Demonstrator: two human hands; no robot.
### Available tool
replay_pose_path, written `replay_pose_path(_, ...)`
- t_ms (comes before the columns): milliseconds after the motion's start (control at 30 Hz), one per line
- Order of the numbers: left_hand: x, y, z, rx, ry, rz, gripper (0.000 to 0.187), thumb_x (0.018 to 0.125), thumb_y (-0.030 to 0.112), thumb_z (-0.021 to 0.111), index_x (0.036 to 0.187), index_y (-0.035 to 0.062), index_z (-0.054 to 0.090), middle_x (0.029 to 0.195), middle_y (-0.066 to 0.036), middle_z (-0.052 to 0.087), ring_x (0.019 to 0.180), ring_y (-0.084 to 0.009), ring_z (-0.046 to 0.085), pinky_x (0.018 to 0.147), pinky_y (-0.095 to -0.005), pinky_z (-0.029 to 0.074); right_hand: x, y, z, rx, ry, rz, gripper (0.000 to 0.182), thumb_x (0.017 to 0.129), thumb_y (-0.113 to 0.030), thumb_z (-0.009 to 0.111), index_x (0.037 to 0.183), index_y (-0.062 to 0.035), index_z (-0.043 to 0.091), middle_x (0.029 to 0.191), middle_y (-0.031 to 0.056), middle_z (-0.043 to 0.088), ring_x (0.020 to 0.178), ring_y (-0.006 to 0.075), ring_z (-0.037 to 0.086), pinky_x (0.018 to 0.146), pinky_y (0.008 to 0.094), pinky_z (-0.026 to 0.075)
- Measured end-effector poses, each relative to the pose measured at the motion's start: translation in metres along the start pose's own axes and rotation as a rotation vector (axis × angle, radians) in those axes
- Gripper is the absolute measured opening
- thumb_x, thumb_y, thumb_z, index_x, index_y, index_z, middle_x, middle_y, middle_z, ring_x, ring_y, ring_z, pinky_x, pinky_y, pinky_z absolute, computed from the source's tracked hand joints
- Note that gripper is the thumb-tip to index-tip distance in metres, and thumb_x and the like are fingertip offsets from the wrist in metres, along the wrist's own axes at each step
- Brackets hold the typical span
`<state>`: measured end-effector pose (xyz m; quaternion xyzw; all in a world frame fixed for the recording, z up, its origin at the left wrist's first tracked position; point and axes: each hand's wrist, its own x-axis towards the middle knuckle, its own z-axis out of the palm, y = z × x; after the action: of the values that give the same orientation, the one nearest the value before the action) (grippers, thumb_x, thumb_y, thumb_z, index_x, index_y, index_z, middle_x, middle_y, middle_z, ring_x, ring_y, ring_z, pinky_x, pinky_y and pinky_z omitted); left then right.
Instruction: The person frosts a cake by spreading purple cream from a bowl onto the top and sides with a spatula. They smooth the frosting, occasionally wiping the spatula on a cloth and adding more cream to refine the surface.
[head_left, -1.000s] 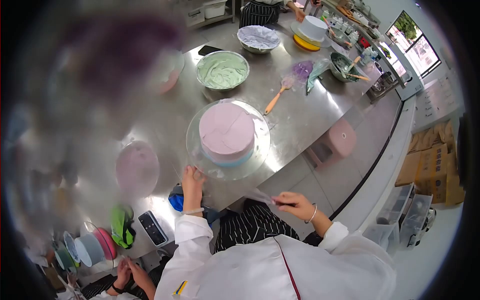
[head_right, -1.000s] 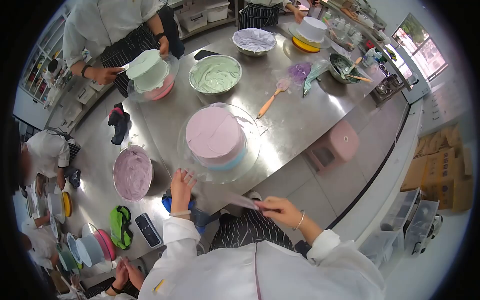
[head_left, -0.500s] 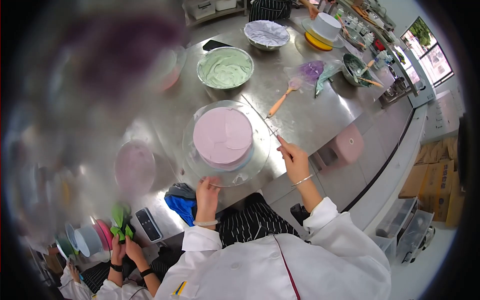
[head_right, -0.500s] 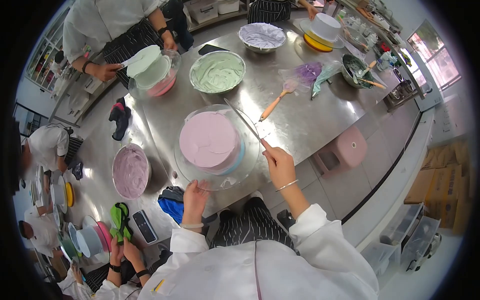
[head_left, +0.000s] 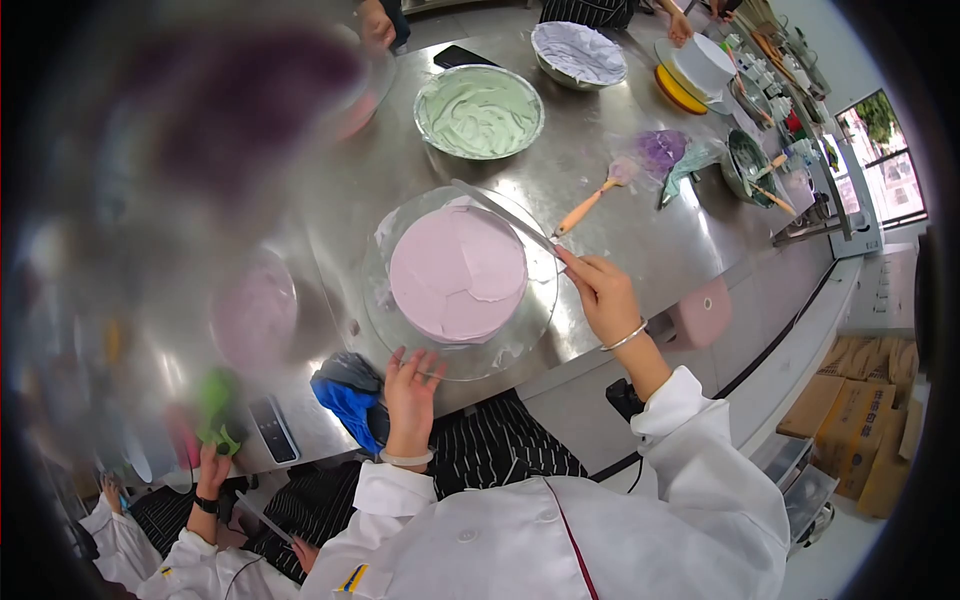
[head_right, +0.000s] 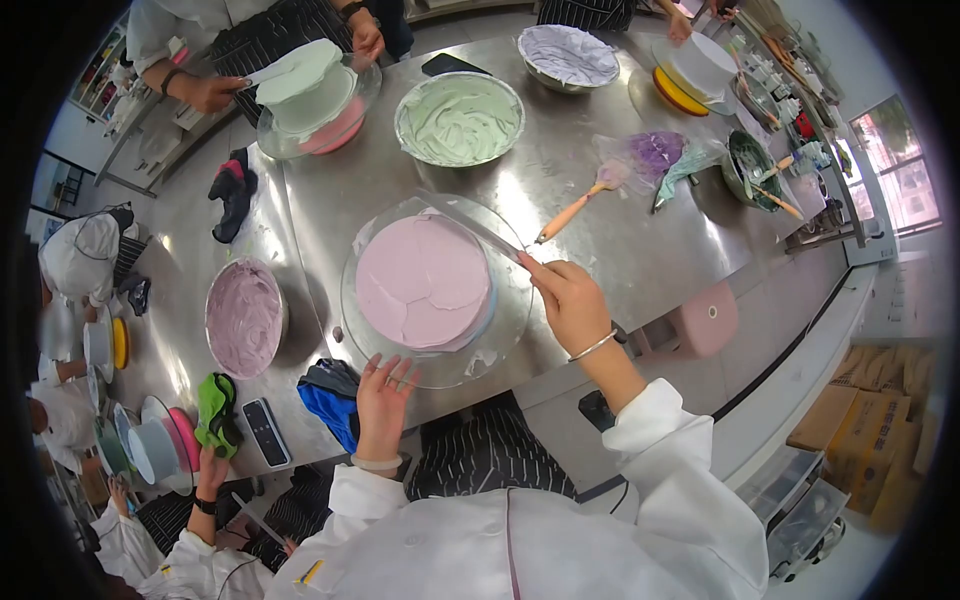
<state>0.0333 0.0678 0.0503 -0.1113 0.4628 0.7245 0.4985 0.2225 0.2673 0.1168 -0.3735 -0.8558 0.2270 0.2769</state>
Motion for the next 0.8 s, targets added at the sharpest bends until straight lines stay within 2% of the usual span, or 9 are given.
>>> replay_pose_path(167,-0.001,-0.001,0.000,-0.002,0.005,0.003,0.045,0.080,0.008,0.049,0.118,0.0039,0.026,0.101,-0.012,0.045,0.098,-0.0252,0.047,0.086,-0.0432,0.038,0.005,-0.004,-0.006,-0.049,-0.060,-0.007,0.037,0.074,-0.004,0.056,0.109,-0.0175,0.056,0.072,0.0072,0.055,0.066,0.0224,0.051,0.060,0.0315,0.042)
replay_pose_path(467,-0.004,-0.003,-0.001,0.004,-0.011,0.012,0.046,0.080,0.008,0.048,0.119,0.0040,0.025,0.104,-0.013,0.044,0.099,-0.0252,0.046,0.087,-0.0426,0.038,0.003,-0.002,-0.006,-0.169,-0.041,-0.085,0.034,0.072,-0.011,0.059,0.105,-0.0197,0.059,0.074,0.0057,0.053,0.067,0.0203,0.051,0.058,0.0307,0.043)
replay_pose_path(533,-0.004,-0.003,-0.001,0.011,-0.019,0.026,0.042,0.081,0.008,0.046,0.118,0.0011,0.026,0.109,-0.016,0.041,0.102,-0.0287,0.044,0.089,-0.0449,0.038,0.002,-0.003,-0.007,-0.190,-0.040,-0.095,0.034,0.072,-0.011,0.059,0.105,-0.0199,0.059,0.074,0.0055,0.053,0.067,0.0200,0.051,0.058,0.0305,0.043)
replay_pose_path(800,-0.006,-0.004,-0.001,0.003,-0.031,0.027,0.044,0.081,0.007,0.047,0.119,0.0015,0.025,0.107,-0.015,0.042,0.101,-0.0270,0.045,0.089,-0.0439,0.037,-0.002,-0.010,-0.013,-0.213,-0.055,-0.152,0.033,0.070,-0.012,0.061,0.102,-0.0186,0.060,0.071,0.0046,0.052,0.066,0.0192,0.050,0.056,0.0305,0.042)
